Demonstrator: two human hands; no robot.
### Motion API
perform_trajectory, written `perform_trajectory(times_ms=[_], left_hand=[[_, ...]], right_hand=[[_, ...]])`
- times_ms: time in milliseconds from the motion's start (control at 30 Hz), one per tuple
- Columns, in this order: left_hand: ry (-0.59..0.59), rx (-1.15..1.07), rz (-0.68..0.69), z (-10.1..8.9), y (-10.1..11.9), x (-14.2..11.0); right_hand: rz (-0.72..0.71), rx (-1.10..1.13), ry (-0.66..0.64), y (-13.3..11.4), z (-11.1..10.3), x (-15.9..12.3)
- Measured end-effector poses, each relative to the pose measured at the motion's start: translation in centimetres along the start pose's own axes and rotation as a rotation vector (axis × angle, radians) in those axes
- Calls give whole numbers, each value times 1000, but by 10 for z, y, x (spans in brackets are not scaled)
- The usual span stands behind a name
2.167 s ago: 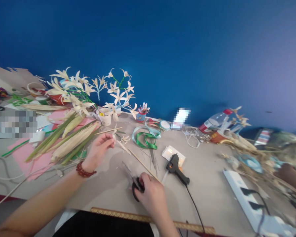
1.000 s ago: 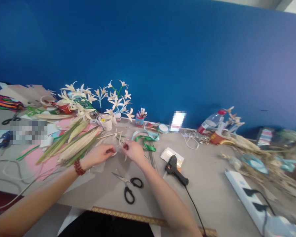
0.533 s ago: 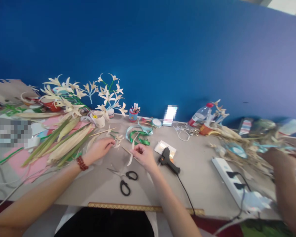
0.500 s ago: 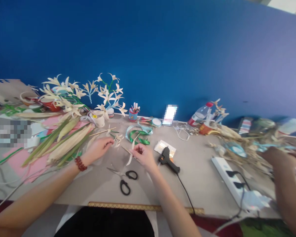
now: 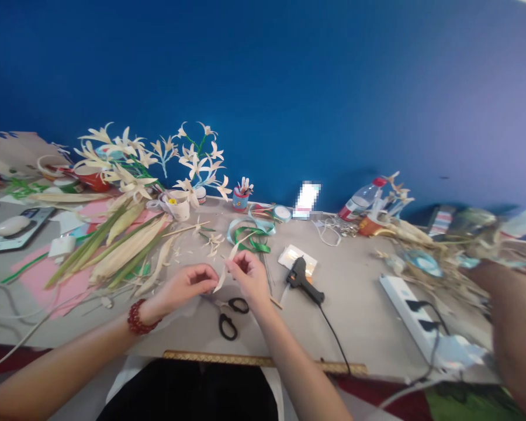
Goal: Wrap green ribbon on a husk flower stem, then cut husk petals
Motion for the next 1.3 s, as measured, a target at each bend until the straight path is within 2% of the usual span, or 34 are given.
perform_trajectory(times_ms=[133, 267, 367, 433, 533, 633, 733, 967, 1200, 1300], left_hand=[[26, -129, -44, 4, -3, 2], [32, -150, -75, 7, -13, 6], [86, -228, -66, 6, -19, 7], [103, -394, -82, 6, -21, 6], [17, -663, -187, 14, -21, 2], [-86, -768, -275, 19, -18, -1], [-107, -846, -299, 18, -15, -3], [-131, -886, -269, 18, -17, -5], [-204, -907, -304, 24, -19, -8], [-198, -879, -302, 21, -18, -8]], right_hand=[[-21, -29, 25, 4, 0, 0], [-61, -33, 40, 2, 0, -3], [-67, -9, -6, 0, -1, -7], [-51, 41, -66, 1, -3, -8], [-52, 145, -151, 4, -4, -6], [-68, 228, -208, 4, -3, -4], [-38, 290, -224, 3, 0, -3], [68, 285, -239, 8, 5, -5], [61, 252, -338, 18, 13, -5], [32, 231, -332, 15, 10, -5]])
Point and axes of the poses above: each hand's wrist, its own x-axis towards the middle knuckle, its own z-axis out of the palm, y = z × x, the point moved 5 cm from there along x, towards the middle knuckle, and after that the axes turned 13 degrees about z, right-handed, at the moved point
